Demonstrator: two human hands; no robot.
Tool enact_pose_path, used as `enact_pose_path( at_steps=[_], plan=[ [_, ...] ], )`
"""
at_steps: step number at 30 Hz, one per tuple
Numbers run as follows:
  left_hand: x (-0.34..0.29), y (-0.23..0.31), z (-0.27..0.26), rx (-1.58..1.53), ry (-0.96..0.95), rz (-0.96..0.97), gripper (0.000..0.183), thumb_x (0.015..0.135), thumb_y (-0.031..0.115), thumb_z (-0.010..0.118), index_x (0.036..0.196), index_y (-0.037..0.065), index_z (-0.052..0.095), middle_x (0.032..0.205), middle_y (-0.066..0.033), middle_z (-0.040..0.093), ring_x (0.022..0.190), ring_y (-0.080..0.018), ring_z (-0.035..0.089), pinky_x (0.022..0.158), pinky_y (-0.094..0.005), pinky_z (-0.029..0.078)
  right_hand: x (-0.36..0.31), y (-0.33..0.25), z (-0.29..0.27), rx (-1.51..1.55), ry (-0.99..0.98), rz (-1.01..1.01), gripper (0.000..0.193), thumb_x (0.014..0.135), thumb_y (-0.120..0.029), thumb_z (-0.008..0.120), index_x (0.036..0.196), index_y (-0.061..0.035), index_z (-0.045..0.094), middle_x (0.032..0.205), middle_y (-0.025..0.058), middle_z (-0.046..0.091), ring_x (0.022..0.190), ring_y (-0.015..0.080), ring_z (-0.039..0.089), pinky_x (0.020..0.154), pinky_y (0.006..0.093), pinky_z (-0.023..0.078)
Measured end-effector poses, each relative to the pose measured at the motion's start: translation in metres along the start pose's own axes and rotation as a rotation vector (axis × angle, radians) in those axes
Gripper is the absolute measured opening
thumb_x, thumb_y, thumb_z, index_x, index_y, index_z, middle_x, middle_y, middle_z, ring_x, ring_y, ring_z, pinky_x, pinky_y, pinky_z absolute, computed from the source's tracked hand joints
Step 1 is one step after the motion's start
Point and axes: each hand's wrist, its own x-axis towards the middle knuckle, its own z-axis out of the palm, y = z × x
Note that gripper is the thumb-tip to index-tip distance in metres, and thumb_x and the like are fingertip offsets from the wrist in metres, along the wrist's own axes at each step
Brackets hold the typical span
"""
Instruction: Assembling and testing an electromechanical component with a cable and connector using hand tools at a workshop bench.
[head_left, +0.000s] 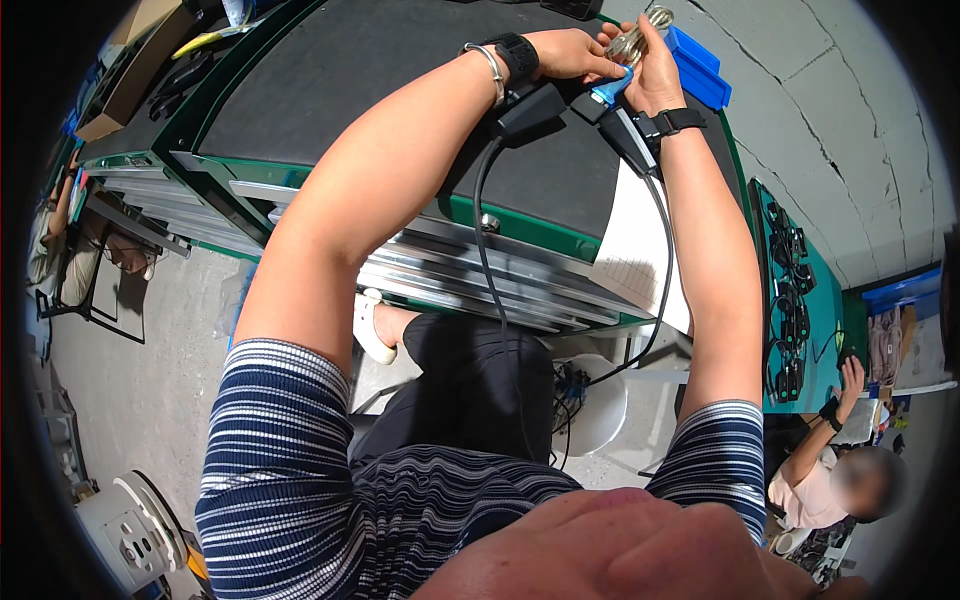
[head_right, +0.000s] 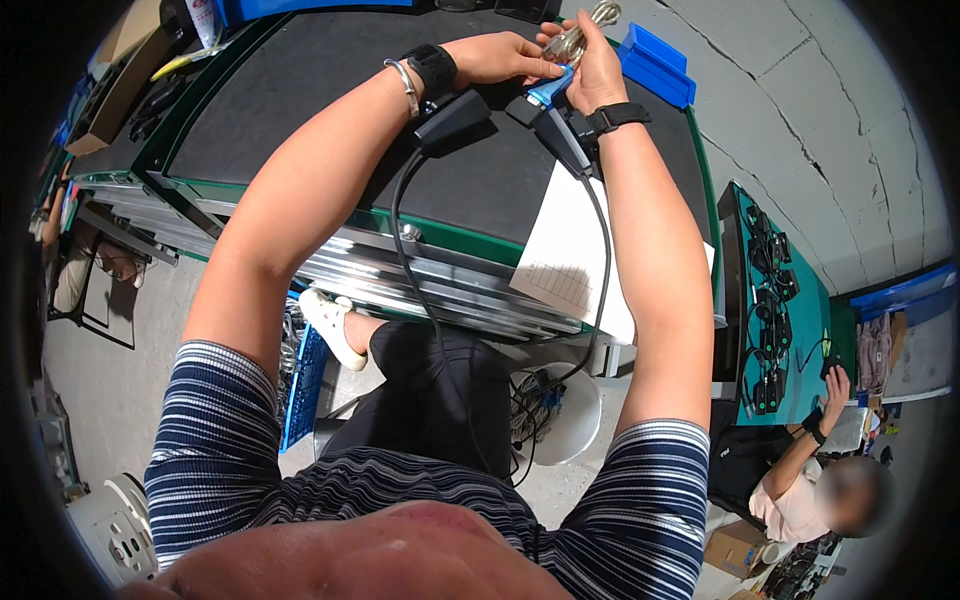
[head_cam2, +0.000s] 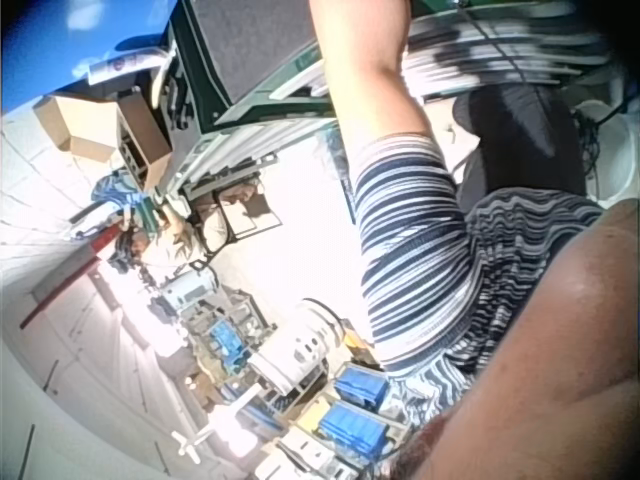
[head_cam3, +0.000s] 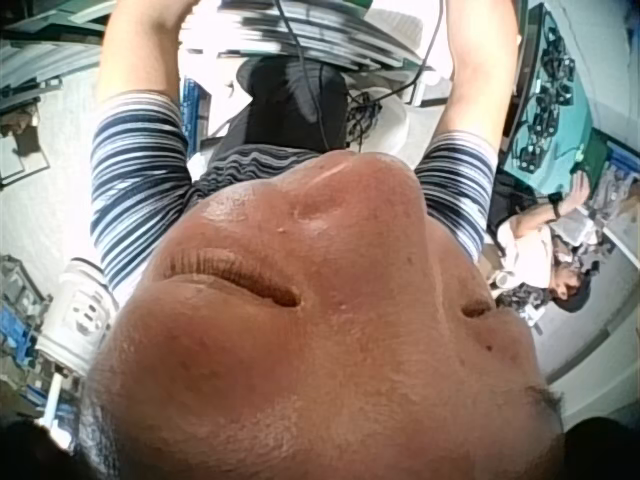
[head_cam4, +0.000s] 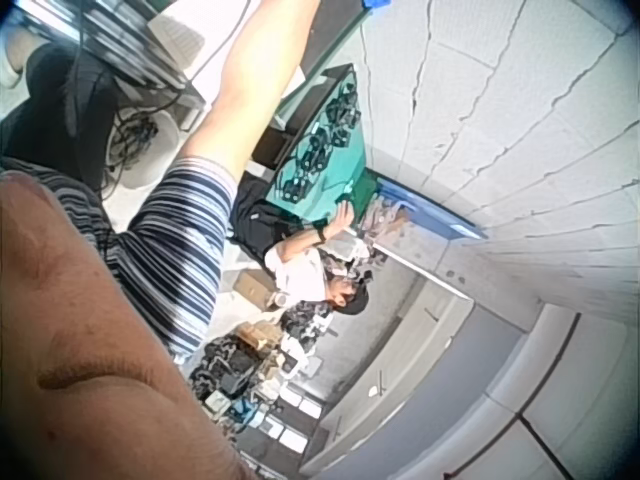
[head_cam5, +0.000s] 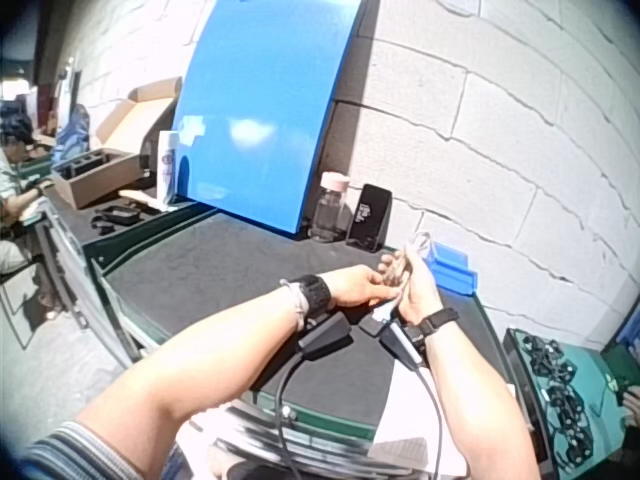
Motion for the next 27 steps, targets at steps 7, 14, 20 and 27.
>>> enact_pose_path(
  at_steps=[7,14,20,27],
  plan=[
    [0.004,-0.003,-0.001,0.028,0.052,0.008,0.037,0.093,0.041,0.058,0.093,0.005,0.069,0.079,-0.0033,0.062,0.073,-0.0114,0.054,0.073,-0.0251,0.042,0.005,0.004,-0.004,0.04,0.02,0.032,0.033,0.097,-0.038,0.047,0.104,-0.0062,0.049,0.1,0.0117,0.061,0.092,0.0262,0.063,0.08,0.0428,0.055],
    [0.007,-0.009,-0.001,-0.192,0.044,0.0,0.031,0.096,0.028,0.055,0.104,0.001,0.065,0.087,-0.0036,0.065,0.081,-0.0103,0.06,0.081,-0.0251,0.047,0.004,0.005,-0.005,0.011,0.04,0.021,0.03,0.095,-0.034,0.053,0.096,-0.0041,0.052,0.08,0.0094,0.061,0.067,0.0211,0.062,0.063,0.0364,0.053],
    [0.005,-0.009,-0.002,-0.207,-0.022,0.038,0.031,0.095,0.03,0.056,0.099,0.0,0.065,0.085,-0.0023,0.064,0.081,-0.0101,0.059,0.081,-0.0251,0.046,0.004,0.006,-0.001,-0.019,0.084,0.036,0.028,0.095,-0.032,0.055,0.093,-0.0042,0.054,0.077,0.0078,0.06,0.066,0.0181,0.06,0.062,0.0329,0.05],
    [0.003,-0.004,-0.003,0.05,-0.019,0.025,0.036,0.094,0.036,0.057,0.084,0.003,0.064,0.073,-0.0001,0.056,0.069,-0.0096,0.047,0.071,-0.0252,0.039,0.009,0.011,-0.006,-0.042,0.131,-0.02,0.029,0.094,-0.033,0.055,0.095,-0.0036,0.056,0.084,0.0079,0.061,0.075,0.0174,0.06,0.069,0.0307,0.05]
  ],
)
